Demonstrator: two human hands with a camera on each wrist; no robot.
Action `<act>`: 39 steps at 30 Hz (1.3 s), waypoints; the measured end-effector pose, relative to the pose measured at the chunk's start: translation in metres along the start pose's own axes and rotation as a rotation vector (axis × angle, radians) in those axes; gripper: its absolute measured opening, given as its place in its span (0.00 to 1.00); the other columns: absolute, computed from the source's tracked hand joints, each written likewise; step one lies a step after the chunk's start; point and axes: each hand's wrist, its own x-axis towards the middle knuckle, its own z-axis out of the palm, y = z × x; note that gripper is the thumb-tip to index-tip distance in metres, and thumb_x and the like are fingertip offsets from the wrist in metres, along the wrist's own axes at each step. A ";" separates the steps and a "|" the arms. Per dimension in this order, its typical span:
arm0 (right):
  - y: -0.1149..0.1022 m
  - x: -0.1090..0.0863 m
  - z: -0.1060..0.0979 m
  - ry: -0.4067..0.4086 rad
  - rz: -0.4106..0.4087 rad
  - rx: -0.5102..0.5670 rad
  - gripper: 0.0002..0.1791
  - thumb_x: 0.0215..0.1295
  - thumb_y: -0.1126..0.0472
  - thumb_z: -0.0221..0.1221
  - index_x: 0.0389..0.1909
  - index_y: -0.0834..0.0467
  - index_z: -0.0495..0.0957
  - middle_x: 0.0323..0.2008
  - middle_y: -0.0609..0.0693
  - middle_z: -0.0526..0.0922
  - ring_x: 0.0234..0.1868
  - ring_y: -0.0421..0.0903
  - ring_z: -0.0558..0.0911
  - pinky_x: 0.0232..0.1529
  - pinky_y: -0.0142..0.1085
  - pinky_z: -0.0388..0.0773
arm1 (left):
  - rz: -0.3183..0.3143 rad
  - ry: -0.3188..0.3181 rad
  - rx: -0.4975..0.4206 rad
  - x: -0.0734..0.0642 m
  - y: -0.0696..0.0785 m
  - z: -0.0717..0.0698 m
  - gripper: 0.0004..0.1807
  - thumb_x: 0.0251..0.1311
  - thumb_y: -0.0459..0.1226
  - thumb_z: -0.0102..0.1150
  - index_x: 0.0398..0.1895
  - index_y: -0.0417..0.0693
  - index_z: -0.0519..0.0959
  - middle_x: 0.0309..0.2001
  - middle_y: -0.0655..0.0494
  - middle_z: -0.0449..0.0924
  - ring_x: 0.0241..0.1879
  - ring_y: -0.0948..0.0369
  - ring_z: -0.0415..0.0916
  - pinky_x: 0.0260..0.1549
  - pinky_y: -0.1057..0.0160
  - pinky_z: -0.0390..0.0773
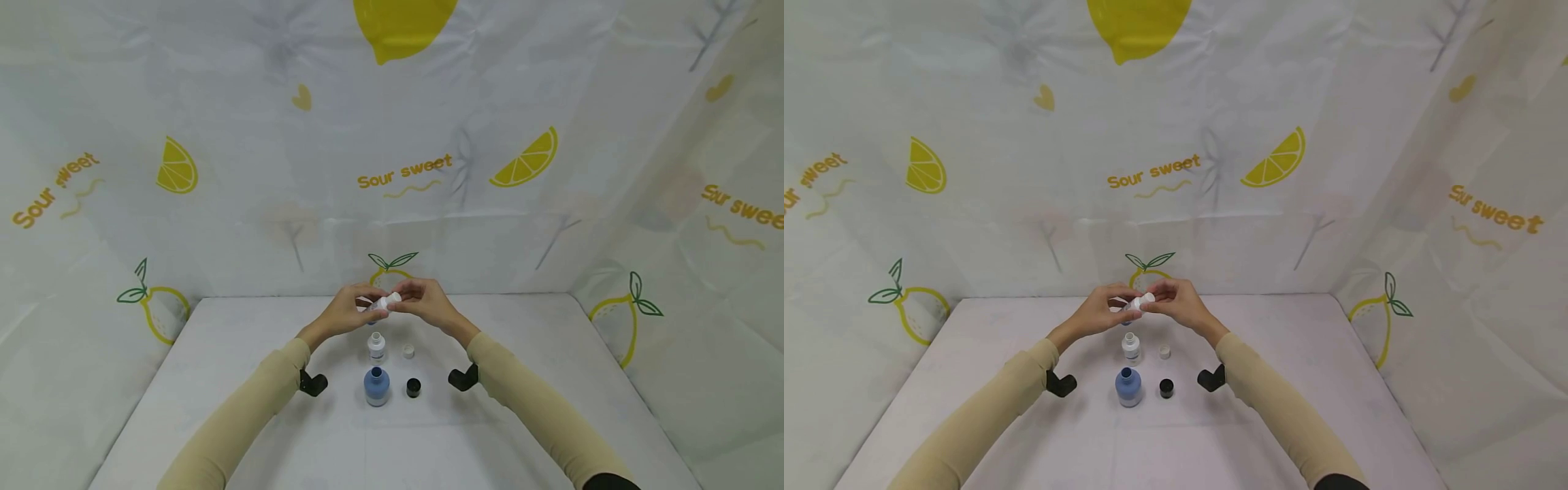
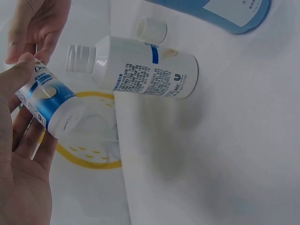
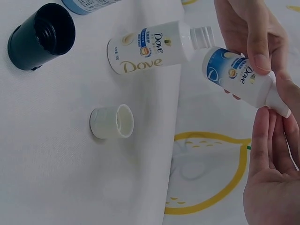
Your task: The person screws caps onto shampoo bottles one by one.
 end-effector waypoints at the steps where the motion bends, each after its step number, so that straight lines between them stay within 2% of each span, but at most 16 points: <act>1: 0.000 0.000 0.000 0.001 0.000 0.002 0.16 0.68 0.66 0.73 0.53 0.66 0.85 0.48 0.58 0.90 0.44 0.41 0.88 0.50 0.28 0.88 | -0.002 0.000 0.000 0.000 0.000 0.000 0.20 0.67 0.38 0.76 0.59 0.42 0.88 0.52 0.46 0.88 0.54 0.51 0.86 0.56 0.48 0.91; 9: 0.003 0.002 0.001 0.016 0.003 0.010 0.15 0.68 0.64 0.74 0.51 0.65 0.84 0.44 0.53 0.90 0.42 0.41 0.88 0.47 0.28 0.88 | -0.009 0.005 0.009 0.000 -0.003 0.001 0.20 0.66 0.37 0.77 0.59 0.42 0.88 0.52 0.46 0.88 0.55 0.51 0.86 0.57 0.47 0.90; 26: 0.003 0.001 0.002 0.024 0.005 0.011 0.15 0.69 0.63 0.74 0.51 0.65 0.84 0.43 0.52 0.89 0.41 0.40 0.87 0.46 0.27 0.87 | -0.013 0.003 0.002 -0.002 0.000 0.001 0.20 0.66 0.39 0.77 0.59 0.44 0.88 0.52 0.48 0.87 0.55 0.52 0.86 0.57 0.53 0.90; 33: 0.005 -0.001 -0.002 -0.014 0.002 0.029 0.19 0.70 0.63 0.72 0.57 0.65 0.82 0.51 0.57 0.88 0.48 0.43 0.87 0.52 0.28 0.87 | -0.013 0.008 -0.019 -0.002 -0.001 0.000 0.20 0.66 0.37 0.77 0.59 0.42 0.87 0.53 0.45 0.88 0.55 0.49 0.86 0.56 0.49 0.91; 39: 0.006 -0.002 -0.009 -0.085 0.001 0.090 0.28 0.70 0.66 0.71 0.68 0.68 0.77 0.63 0.64 0.85 0.63 0.57 0.85 0.58 0.32 0.88 | -0.022 0.010 -0.026 -0.002 -0.003 -0.002 0.20 0.66 0.37 0.77 0.59 0.42 0.87 0.53 0.45 0.88 0.55 0.49 0.86 0.57 0.45 0.90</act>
